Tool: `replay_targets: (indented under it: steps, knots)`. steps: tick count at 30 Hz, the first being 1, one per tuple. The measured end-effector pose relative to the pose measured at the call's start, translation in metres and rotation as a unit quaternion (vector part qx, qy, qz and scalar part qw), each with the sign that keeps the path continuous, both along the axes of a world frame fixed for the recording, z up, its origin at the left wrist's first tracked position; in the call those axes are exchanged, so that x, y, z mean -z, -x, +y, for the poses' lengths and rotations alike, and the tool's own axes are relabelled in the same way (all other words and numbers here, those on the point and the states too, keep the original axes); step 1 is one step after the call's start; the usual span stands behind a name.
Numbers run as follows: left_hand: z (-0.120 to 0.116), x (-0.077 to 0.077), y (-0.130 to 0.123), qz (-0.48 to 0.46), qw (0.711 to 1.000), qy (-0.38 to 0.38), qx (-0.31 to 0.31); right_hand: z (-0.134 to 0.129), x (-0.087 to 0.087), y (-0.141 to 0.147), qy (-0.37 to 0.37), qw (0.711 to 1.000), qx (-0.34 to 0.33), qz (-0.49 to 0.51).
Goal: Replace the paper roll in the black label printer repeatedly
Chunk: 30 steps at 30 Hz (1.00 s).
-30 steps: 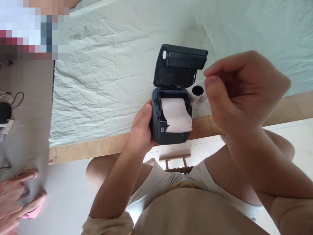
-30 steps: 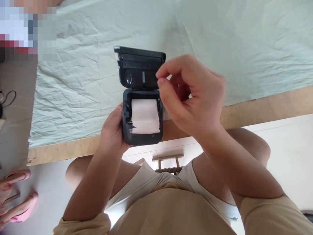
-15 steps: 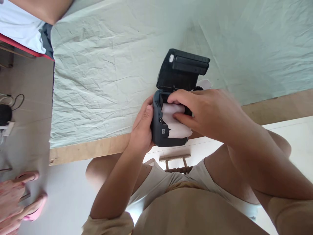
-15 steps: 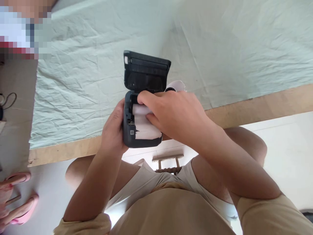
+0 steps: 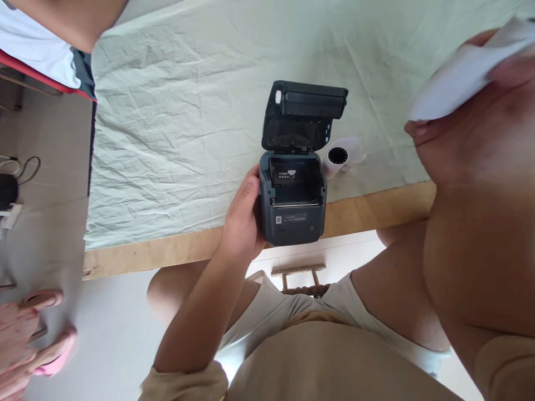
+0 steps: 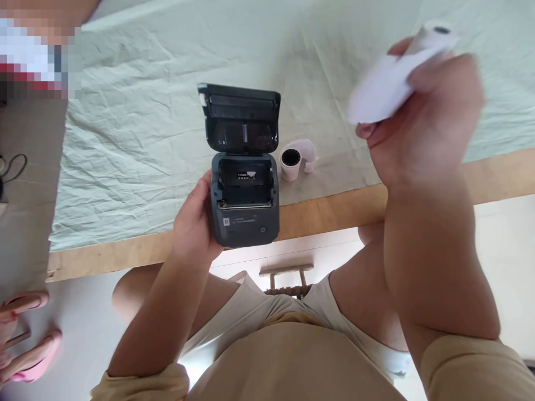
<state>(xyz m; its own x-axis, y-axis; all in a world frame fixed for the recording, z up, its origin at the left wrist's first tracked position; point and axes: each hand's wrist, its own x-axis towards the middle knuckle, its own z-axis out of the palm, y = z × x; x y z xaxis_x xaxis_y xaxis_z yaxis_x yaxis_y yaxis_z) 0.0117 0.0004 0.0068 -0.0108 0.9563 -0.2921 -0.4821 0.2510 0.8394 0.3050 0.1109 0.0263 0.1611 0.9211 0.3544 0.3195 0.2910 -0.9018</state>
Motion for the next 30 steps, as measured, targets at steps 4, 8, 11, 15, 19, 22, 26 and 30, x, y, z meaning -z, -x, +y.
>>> replay_targets:
  steps: [4,8,11,15,19,22,26,30]
  knots:
    - [0.0,0.001,0.0,-0.023,1.0,-0.006,0.0,0.005,0.018,0.0,0.113,0.981,0.1,0.121]
    - [0.0,0.003,0.0,-0.042,0.999,-0.026,0.007,-0.019,0.014,0.013,0.111,0.992,0.061,-0.026]
    - [0.001,0.004,0.0,-0.039,0.999,-0.028,0.011,-0.027,0.014,0.016,0.09,0.976,0.076,-0.182]
    - [0.002,0.004,0.001,-0.031,0.999,-0.028,0.013,-0.021,0.023,0.011,0.077,0.962,0.043,-0.259]
    - [0.002,0.003,0.001,-0.027,0.999,-0.03,0.024,-0.017,0.029,0.007,0.059,0.951,-0.007,-0.302]
    - [0.001,0.002,0.001,-0.031,0.999,-0.022,0.025,-0.017,0.027,0.008,0.075,0.948,-0.014,-0.31]
    - [0.001,0.002,0.002,-0.035,0.999,-0.012,0.023,-0.019,0.022,0.011,0.099,0.942,0.001,-0.319]
    - [0.002,0.001,0.001,-0.03,0.999,-0.008,0.027,-0.021,0.02,0.014,0.09,0.951,0.018,-0.296]
